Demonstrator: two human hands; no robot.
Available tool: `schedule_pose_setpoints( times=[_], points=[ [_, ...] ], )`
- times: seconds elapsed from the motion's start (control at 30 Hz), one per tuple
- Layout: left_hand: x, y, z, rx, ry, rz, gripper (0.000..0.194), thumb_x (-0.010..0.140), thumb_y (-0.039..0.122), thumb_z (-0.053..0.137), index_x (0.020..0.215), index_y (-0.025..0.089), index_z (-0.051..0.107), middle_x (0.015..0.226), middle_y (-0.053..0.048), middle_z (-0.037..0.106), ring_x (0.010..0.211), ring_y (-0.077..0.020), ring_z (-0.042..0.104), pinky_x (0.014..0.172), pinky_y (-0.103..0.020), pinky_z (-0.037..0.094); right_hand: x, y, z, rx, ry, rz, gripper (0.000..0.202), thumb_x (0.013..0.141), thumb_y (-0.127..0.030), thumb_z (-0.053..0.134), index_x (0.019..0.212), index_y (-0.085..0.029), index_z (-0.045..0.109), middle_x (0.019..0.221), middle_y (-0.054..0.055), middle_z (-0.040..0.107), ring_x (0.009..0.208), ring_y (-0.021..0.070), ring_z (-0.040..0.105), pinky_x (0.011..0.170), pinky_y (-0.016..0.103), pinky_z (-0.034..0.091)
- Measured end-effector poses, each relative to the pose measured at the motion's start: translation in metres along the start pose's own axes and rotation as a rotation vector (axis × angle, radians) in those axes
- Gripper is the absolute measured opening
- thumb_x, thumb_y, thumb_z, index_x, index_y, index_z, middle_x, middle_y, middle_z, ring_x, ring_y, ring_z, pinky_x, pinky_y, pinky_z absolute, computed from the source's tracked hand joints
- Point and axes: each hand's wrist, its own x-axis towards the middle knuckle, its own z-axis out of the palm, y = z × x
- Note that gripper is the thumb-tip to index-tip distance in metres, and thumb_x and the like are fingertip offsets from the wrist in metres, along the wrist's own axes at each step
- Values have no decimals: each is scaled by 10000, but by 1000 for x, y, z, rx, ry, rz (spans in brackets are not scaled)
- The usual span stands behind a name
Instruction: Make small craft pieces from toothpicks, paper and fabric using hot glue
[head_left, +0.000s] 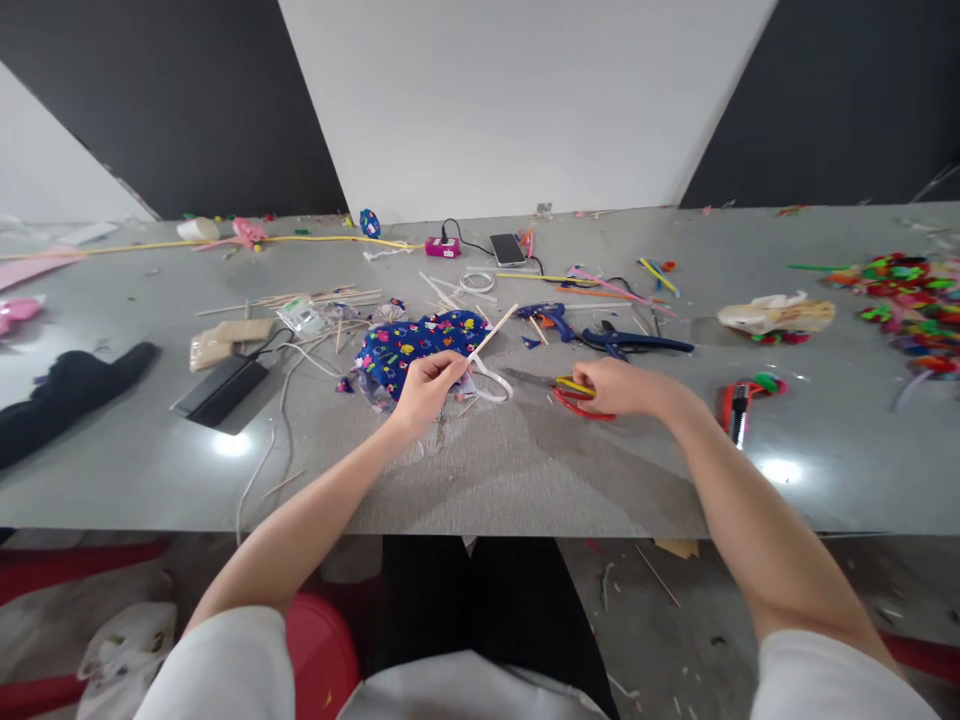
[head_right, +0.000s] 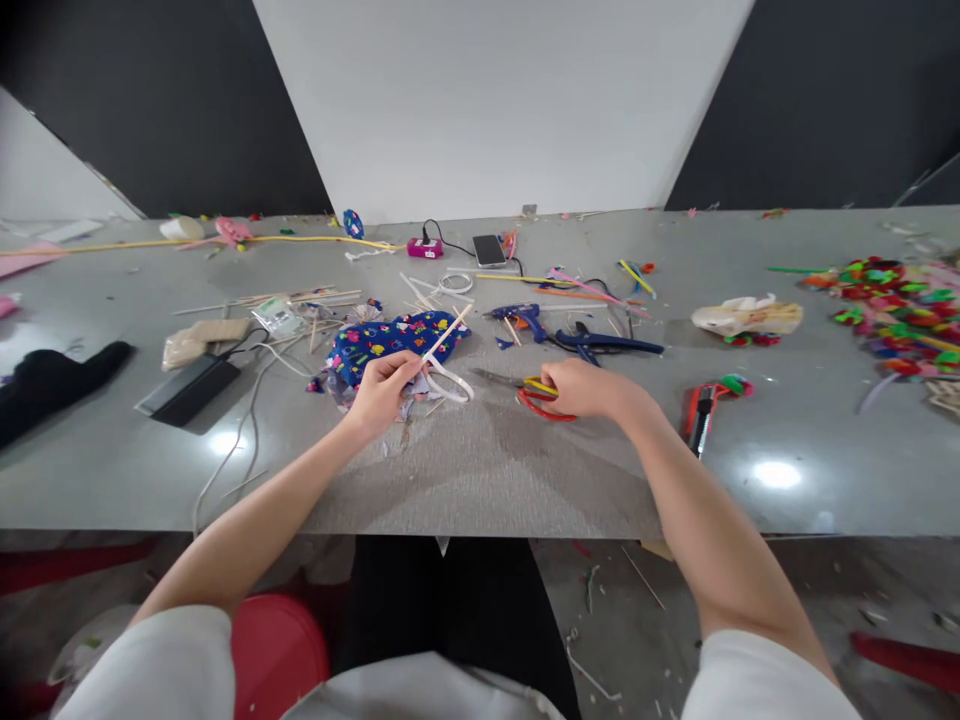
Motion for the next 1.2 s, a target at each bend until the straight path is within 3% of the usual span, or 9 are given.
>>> schedule_pose_setpoints(
  times=[0.13,0.27,0.33,0.5,0.6,0.77,0.87,1.0,1.2],
  points=[
    [1,-4,-2,15,-7,31,346,880,488,773,739,174,734,697,-13,604,589,-91,523,512,-200,453,-3,-5,-8,19,70,-59,224,938,-456,582,875,-241,582,825,67,704,664,203,576,629,335,329],
    [2,-2,-1,19,-15,15,358,864,496,785,725,172,729,699,-13,601,600,-93,520,507,-198,450,-3,3,-13,78,214,-125,248,936,-490,596,960,-244,571,893,64,709,720,209,583,673,334,372],
    [3,-1,-1,8,-24,0,372,843,517,796,727,170,727,695,-11,595,586,-92,510,502,-205,452,-1,7,-12,150,256,-136,337,921,-579,624,976,-251,572,902,53,700,738,210,575,690,335,392],
    [7,-1,-8,23,-38,-5,374,832,513,802,717,170,708,663,3,573,565,-89,485,514,-214,427,2,1,-4,141,339,-296,693,748,-926,644,772,-258,462,684,10,564,792,237,534,789,365,411],
    [8,-1,-15,53,-72,27,348,865,470,784,717,166,704,676,-8,612,578,-87,496,538,-219,386,2,-8,2,78,372,-357,741,752,-980,575,859,-249,519,669,-3,568,770,233,531,917,423,396],
    [5,3,-19,113,-155,36,365,883,478,761,707,165,692,661,-15,621,564,-94,484,534,-243,324,2,-17,8,-51,456,-396,762,814,-962,516,993,-225,584,689,2,616,687,215,546,1001,474,329],
    [2,6,-15,163,-182,31,383,883,499,745,702,165,692,666,-20,623,573,-102,484,539,-250,321,2,-20,9,-119,476,-466,652,907,-863,504,946,-220,604,768,31,671,677,204,559,1014,465,337],
    [-1,8,-10,183,-232,51,382,888,487,734,695,160,687,676,-22,630,608,-107,493,575,-252,335,0,-24,8,-218,523,-535,518,927,-728,597,863,-217,649,812,59,705,716,223,589,974,439,394],
    [-3,11,-9,189,-253,56,403,864,515,750,689,160,680,678,-20,612,615,-111,473,583,-254,336,-2,-31,11,-310,578,-616,546,965,-722,571,816,-205,662,780,51,695,707,208,570,942,419,437]
  ],
)
